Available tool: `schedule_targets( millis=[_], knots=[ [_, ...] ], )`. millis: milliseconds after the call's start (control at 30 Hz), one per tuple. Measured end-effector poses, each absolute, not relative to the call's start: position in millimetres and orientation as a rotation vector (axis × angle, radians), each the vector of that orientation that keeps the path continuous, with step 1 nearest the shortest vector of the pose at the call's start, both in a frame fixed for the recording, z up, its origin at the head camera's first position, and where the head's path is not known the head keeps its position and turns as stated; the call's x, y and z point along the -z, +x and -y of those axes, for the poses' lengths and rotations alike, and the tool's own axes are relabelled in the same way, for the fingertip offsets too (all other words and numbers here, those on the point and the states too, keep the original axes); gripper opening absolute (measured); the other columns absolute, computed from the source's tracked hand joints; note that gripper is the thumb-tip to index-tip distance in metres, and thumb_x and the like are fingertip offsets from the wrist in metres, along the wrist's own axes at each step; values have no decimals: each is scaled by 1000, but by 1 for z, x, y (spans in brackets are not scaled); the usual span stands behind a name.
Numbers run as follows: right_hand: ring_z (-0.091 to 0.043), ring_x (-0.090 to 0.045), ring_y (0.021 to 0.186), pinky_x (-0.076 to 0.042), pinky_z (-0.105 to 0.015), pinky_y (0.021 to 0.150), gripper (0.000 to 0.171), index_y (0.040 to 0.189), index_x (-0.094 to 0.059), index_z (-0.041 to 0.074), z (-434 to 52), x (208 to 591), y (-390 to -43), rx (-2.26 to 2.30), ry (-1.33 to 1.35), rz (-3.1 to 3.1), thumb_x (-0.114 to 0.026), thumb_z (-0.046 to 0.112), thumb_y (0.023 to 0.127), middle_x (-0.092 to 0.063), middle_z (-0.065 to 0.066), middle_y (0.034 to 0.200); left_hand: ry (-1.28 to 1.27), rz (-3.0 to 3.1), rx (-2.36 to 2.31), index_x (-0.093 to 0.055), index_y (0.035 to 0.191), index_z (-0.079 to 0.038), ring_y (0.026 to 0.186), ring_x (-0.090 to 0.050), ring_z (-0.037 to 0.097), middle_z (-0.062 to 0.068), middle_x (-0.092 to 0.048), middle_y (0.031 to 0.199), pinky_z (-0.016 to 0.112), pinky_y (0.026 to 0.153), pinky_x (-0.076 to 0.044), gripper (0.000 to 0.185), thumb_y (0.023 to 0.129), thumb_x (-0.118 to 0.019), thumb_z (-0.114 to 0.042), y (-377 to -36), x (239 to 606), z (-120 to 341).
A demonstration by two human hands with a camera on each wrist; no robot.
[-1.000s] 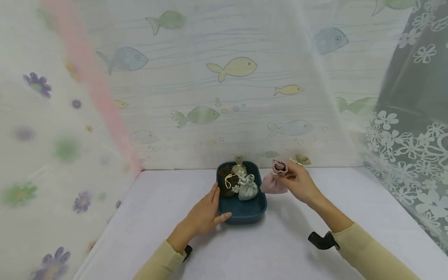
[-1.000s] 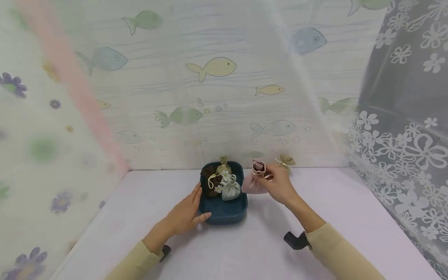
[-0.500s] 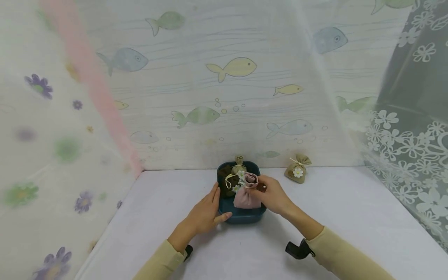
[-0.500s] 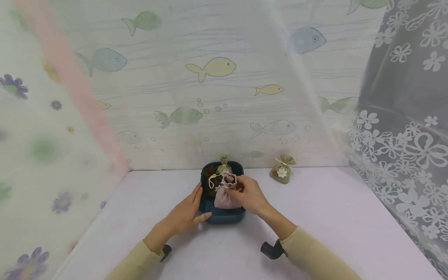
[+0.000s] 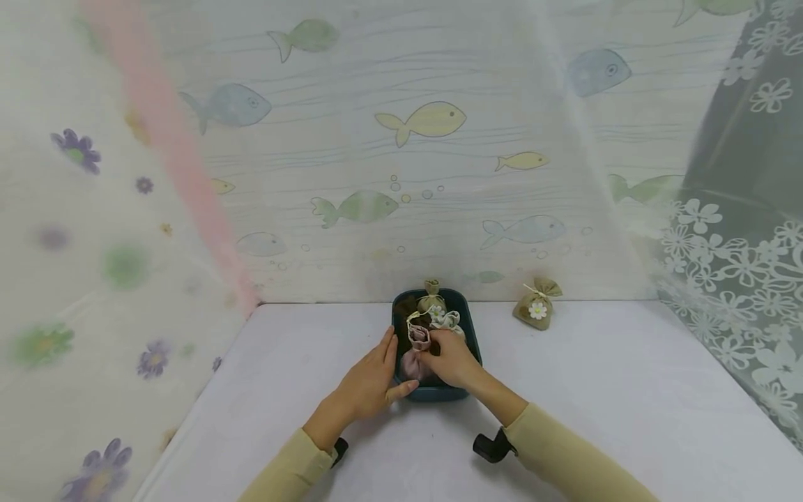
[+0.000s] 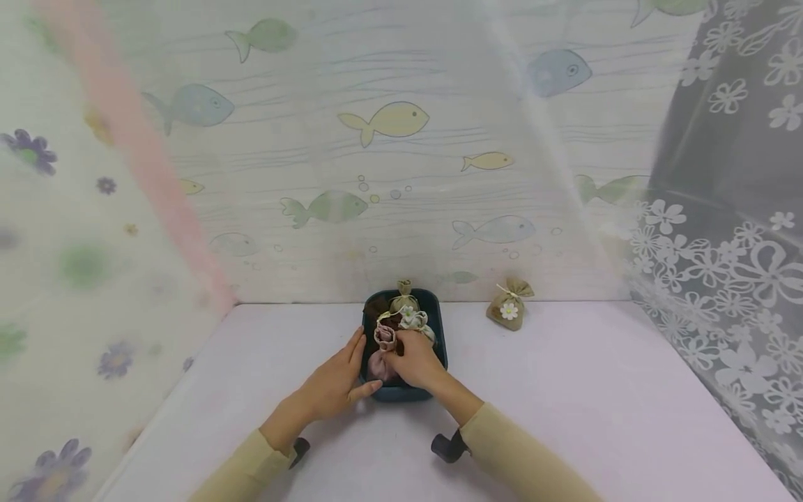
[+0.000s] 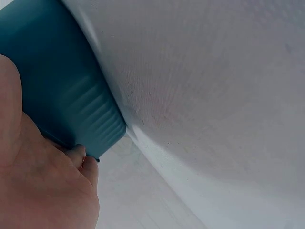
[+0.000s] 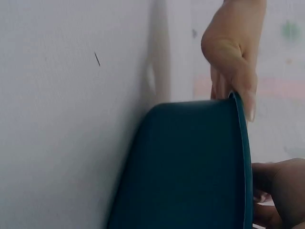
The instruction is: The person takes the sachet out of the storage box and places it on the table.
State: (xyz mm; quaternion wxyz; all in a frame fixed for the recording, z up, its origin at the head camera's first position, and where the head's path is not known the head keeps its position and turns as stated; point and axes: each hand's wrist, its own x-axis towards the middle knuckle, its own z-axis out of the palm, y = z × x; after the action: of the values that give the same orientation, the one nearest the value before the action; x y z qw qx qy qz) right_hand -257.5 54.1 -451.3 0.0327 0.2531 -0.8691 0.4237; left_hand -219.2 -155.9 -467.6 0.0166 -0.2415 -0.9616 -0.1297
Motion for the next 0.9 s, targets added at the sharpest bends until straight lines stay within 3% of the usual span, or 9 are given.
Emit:
schedule_targets(
  millis=[133, 233, 433, 900],
  knots=[
    [-17, -60, 80, -50, -31, 66, 17, 107, -71, 0, -60, 449, -257, -1304, 777, 2711, -71, 12, 95, -68, -5, 91, -770, 2970, 428, -20, 157, 14, 151, -29, 41, 29, -11, 167, 50, 118, -34, 100, 102, -45, -65, -219, 468, 154],
    [-26, -68, 95, -59, -37, 82, 28, 119, -68, -4, -69, 444, -252, -1356, 815, 2716, -71, 12, 96, -71, -13, 107, -776, 2961, 430, -20, 156, 15, 150, -29, 41, 30, -11, 167, 51, 118, -34, 101, 101, -43, -67, -218, 470, 155],
    [-40, -64, 114, -54, -54, 96, 38, 131, -60, -7, -98, 430, -242, -1369, 919, 2703, -68, 10, 98, -64, -24, 127, -735, 2993, 416, -16, 158, 12, 152, -25, 38, 26, -6, 169, 49, 120, -31, 101, 101, -44, -67, -219, 470, 158],
    [-40, -65, 109, -54, -56, 93, 33, 125, -63, -6, -180, 426, -245, -1107, 814, 2654, -72, 6, 95, -67, -22, 120, -763, 3024, 386, -16, 158, 13, 153, -23, 38, 26, -5, 169, 48, 121, -30, 101, 102, -44, -66, -222, 468, 157]
  ],
)
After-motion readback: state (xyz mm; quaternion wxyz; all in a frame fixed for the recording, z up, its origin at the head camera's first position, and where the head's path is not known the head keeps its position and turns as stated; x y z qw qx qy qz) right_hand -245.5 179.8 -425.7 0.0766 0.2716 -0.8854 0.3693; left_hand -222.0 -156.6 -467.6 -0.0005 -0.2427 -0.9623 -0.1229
